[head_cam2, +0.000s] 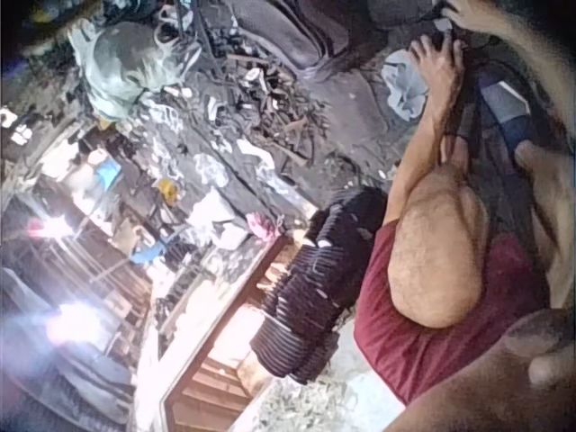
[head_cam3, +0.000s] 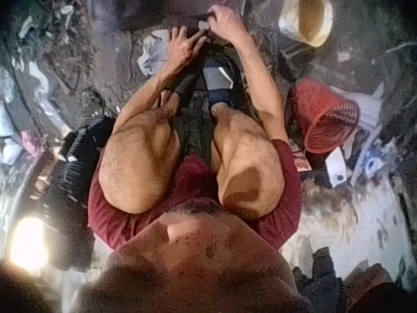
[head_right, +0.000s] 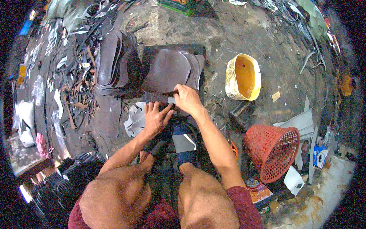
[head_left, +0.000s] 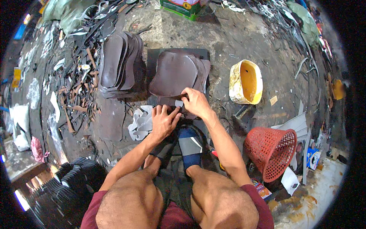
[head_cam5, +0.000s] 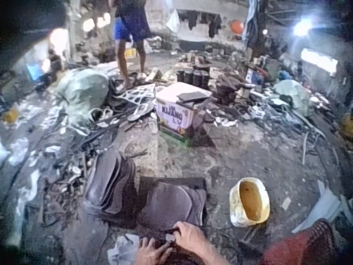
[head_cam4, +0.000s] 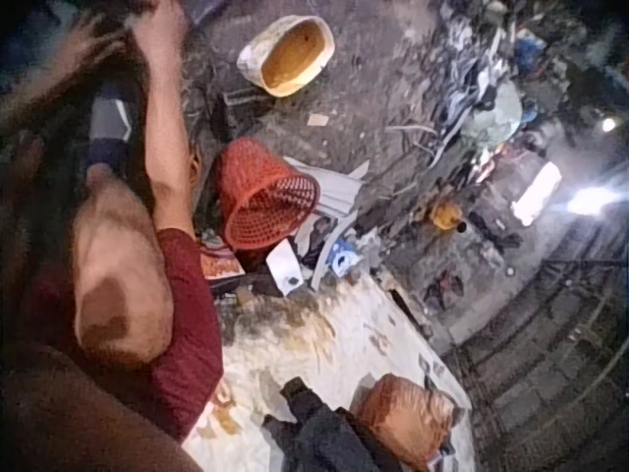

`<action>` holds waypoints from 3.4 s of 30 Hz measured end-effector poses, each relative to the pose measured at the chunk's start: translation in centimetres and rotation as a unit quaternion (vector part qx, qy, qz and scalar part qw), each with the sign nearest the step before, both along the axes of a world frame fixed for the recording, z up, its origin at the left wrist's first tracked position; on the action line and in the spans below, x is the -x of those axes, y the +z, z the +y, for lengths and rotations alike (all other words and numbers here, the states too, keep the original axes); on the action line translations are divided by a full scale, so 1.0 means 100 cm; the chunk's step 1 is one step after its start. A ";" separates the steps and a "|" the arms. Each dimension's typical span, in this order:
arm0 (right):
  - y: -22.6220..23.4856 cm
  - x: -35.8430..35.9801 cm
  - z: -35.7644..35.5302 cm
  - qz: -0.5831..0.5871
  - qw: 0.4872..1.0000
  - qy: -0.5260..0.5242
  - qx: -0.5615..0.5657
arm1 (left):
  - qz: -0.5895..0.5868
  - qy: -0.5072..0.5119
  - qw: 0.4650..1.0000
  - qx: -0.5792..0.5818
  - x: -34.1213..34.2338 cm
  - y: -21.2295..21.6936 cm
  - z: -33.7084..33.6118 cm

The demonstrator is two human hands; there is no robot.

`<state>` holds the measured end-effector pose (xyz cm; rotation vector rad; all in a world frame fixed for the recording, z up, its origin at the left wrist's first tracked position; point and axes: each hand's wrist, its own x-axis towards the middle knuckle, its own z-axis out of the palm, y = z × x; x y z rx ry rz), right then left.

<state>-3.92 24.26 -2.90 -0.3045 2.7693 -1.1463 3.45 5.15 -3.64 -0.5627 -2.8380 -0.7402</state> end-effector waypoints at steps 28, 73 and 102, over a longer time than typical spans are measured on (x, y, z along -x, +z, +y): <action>0.086 -0.026 -0.017 -0.355 0.638 -0.173 0.661 | -0.460 0.181 0.503 -0.709 0.011 0.077 -0.041; 0.161 0.122 0.038 0.420 0.842 -0.335 0.042 | -0.144 0.095 0.985 0.001 -0.050 0.013 -0.108; 0.044 -0.100 -0.038 -0.097 0.960 -0.093 0.245 | -0.491 0.016 0.765 -0.416 0.012 0.064 -0.071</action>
